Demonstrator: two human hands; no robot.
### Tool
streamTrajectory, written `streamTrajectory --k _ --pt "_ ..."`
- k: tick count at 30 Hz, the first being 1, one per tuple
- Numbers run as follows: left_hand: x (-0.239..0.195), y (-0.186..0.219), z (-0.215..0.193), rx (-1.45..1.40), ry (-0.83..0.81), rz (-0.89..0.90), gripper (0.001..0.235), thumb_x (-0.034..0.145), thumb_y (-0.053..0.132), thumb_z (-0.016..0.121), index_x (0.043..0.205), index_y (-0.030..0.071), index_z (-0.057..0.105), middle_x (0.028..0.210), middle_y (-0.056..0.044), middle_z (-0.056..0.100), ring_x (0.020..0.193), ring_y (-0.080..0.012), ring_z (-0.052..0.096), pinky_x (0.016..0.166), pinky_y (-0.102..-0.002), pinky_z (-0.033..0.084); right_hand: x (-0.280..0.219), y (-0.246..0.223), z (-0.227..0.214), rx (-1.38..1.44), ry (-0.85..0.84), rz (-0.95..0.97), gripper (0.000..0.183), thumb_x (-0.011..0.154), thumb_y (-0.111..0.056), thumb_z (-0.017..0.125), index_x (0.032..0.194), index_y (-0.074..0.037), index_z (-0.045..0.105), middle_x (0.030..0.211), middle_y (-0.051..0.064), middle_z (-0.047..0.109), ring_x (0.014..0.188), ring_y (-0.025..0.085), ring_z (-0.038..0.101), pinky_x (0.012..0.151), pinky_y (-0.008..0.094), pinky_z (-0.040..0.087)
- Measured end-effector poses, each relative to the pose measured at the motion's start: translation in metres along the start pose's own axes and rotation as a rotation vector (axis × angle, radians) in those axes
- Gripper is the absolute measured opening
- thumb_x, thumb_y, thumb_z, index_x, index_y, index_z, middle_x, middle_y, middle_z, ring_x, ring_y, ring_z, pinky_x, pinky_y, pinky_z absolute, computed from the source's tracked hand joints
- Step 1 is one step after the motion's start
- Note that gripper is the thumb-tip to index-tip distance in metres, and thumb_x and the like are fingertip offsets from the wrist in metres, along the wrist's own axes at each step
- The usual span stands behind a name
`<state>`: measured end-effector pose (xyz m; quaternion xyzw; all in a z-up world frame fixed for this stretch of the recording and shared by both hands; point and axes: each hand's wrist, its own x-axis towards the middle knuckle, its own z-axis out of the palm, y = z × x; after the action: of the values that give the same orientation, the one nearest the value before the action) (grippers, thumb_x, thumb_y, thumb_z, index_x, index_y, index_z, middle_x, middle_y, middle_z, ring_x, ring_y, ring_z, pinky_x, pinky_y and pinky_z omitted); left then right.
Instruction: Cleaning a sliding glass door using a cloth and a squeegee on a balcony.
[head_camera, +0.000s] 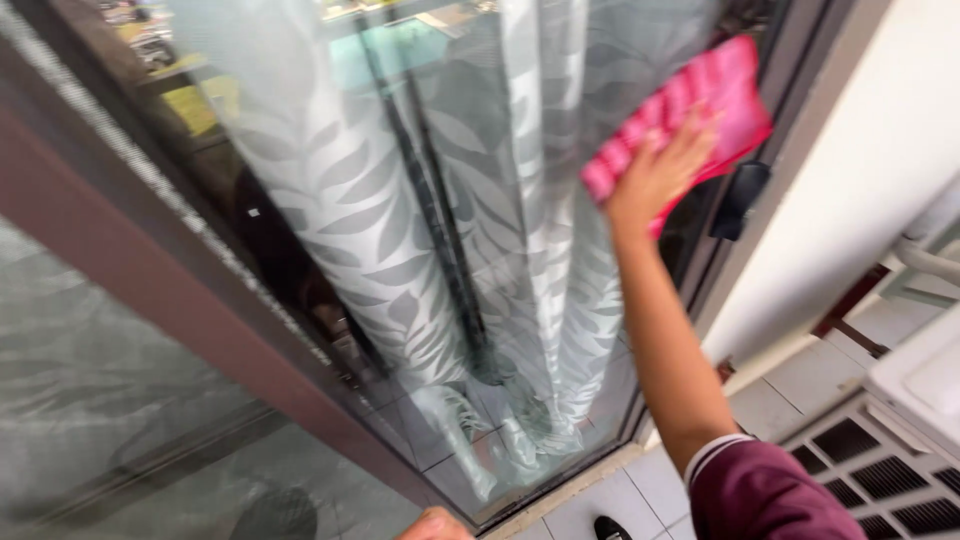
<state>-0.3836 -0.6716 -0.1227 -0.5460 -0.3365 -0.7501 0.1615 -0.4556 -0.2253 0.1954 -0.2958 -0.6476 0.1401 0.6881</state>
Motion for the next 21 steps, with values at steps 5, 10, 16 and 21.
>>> streamTrajectory --k 5,10,16,21 --pt "0.122 0.053 0.100 0.117 -0.025 -0.133 0.024 0.099 0.008 0.060 0.120 -0.004 0.061 0.065 -0.010 0.069 0.055 -0.0161 0.064 0.055 -0.032 0.052 -0.132 -0.120 -0.064 0.173 -0.492 -0.666 0.065 0.082 -0.048 0.067 0.141 -0.023 0.059 0.156 0.016 0.040 0.146 0.054 0.023 0.112 0.078 0.001" --pt "0.146 0.052 0.114 0.275 -0.001 -0.149 0.015 0.098 0.005 0.063 0.112 -0.001 0.063 0.065 -0.008 0.067 0.057 -0.0153 0.064 0.057 -0.031 0.051 -0.181 -0.044 -0.064 0.164 -0.646 -1.302 0.054 0.108 -0.057 0.063 0.160 -0.053 0.052 0.100 -0.007 0.051 0.091 0.014 0.048 0.105 0.054 0.025" --pt "0.129 0.003 0.122 0.173 0.264 -0.290 0.015 0.100 0.003 0.056 0.111 -0.005 0.062 0.067 -0.010 0.066 0.059 -0.0161 0.064 0.068 -0.036 0.056 -0.077 0.138 -0.054 0.009 -0.509 -0.723 0.064 0.089 -0.058 0.061 0.145 -0.028 0.053 0.139 0.016 0.043 0.131 0.040 0.039 0.113 0.072 0.023" --pt "0.175 -0.034 0.188 0.173 0.364 -0.224 0.014 0.095 0.000 0.058 0.106 -0.006 0.065 0.067 -0.012 0.064 0.056 -0.0163 0.063 0.059 -0.032 0.053 -0.065 0.203 -0.065 0.037 -0.436 -0.586 0.078 0.094 -0.043 0.061 0.159 -0.008 0.034 0.168 0.035 0.016 0.158 0.056 0.015 0.125 0.073 0.011"
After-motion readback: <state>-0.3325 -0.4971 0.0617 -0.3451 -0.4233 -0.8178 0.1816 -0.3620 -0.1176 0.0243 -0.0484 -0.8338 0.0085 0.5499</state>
